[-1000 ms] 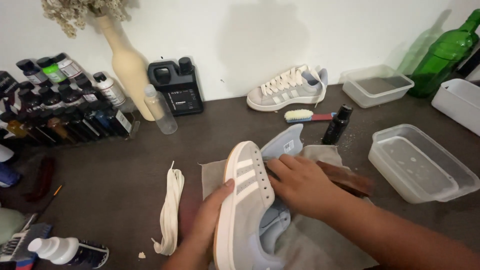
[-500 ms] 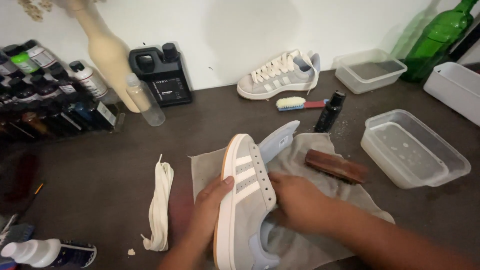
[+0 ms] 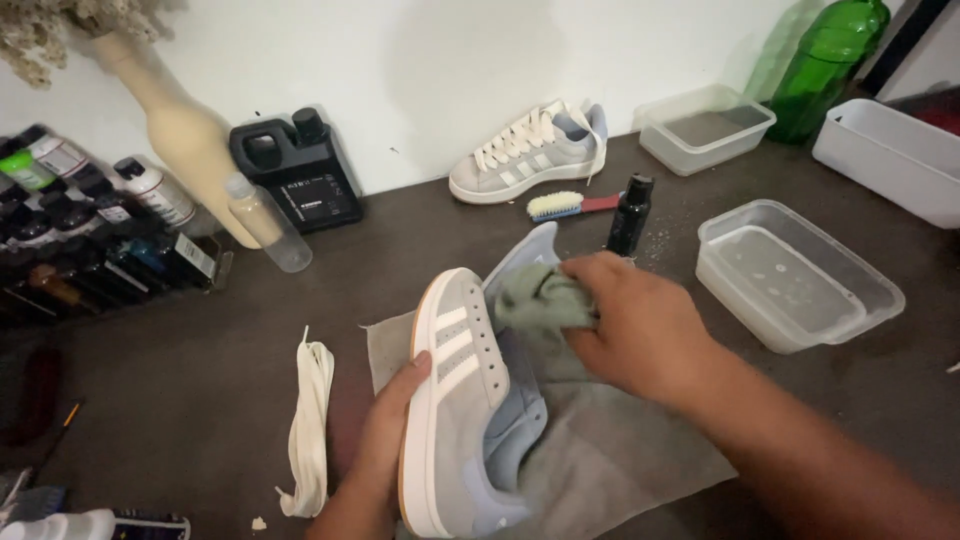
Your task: The person scrubs a grey and white sneaker with a brush, repeatedly dipping the brush into a container of water. The person holds the shoe steady while scrubbing the upper and side panels.
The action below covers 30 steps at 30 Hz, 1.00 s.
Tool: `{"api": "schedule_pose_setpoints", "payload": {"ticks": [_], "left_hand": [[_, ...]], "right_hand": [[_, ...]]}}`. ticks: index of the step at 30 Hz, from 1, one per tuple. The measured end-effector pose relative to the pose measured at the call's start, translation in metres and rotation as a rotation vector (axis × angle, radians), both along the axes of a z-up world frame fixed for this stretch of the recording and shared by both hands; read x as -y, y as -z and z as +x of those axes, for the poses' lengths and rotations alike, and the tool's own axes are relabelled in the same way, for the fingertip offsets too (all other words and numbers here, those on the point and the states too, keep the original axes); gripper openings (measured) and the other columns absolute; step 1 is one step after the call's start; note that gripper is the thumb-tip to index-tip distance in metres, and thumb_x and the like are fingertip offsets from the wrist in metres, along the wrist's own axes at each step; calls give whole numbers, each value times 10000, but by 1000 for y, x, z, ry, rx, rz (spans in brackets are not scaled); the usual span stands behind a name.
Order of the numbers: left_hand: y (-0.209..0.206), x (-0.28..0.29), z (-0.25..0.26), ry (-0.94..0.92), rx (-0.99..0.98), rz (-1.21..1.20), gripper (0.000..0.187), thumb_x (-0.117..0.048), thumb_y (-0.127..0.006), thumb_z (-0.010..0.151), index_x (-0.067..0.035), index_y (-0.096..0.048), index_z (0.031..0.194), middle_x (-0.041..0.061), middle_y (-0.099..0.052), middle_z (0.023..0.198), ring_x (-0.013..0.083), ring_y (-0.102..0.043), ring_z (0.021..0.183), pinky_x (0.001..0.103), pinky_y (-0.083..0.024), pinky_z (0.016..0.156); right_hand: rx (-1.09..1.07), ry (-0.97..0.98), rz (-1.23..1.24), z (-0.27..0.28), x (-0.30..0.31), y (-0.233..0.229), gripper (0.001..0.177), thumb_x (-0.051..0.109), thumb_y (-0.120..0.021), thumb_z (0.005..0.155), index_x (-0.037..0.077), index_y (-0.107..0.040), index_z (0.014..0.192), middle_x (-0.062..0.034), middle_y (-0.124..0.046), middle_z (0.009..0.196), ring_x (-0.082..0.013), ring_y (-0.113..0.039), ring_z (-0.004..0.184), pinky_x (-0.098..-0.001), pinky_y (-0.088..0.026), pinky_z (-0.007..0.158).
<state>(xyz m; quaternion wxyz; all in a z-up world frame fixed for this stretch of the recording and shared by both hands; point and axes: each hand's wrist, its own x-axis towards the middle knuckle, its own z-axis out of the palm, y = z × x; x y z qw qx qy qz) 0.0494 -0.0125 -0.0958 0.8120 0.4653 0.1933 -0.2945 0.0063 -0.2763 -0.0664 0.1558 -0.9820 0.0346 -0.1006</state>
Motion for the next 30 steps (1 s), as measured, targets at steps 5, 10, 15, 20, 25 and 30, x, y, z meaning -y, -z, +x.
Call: {"api": "schedule_pose_setpoints", "payload": {"ticks": [5,10,15,20,25,30], "left_hand": [[-10,2,-4,20,-31,-19,553,-344,-599,934,14,-720,1337,256,-758,1161,392,-693,983,466,-540,875],[-14,6,-4,-38,-34,-11,537,-310,-597,936,38,-718,1326,268,-760,1181,404,-699,1006,480,-544,900],[4,5,-3,-23,164,109,417,-241,-649,924,70,-758,1178,269,-782,1042,385,-713,889,462,-547,801],[-10,7,-9,-9,153,110,397,-256,-629,942,44,-764,1165,247,-781,1028,365,-704,871,444,-537,785],[15,0,0,32,297,203,363,-226,-669,932,27,-799,1158,168,-796,1030,285,-713,907,368,-520,830],[-13,7,-14,-40,42,78,494,-341,-634,898,19,-746,1219,259,-770,1038,401,-698,864,467,-546,781]], "right_hand": [[-47,-129,-151,11,-22,14,715,340,-770,741,237,-581,1422,-66,-685,1315,-358,-718,1071,-582,-576,821],[40,-294,-207,18,-43,50,593,402,-790,767,162,-627,1284,-89,-680,1123,-385,-724,893,-562,-573,649],[4,-478,-80,11,-49,59,364,259,-784,725,160,-724,1070,-103,-655,1131,-418,-692,786,-595,-515,528],[-28,-726,52,-13,-40,37,466,207,-744,697,124,-736,1156,-136,-704,1250,-402,-705,1023,-534,-559,736],[-214,-869,145,-42,-32,-2,401,115,-653,717,106,-734,1110,-118,-719,1188,-381,-709,1025,-487,-539,815],[-347,-717,323,-37,4,-27,319,130,-719,780,190,-793,1085,-17,-786,1013,-211,-785,913,-370,-588,818]]}}
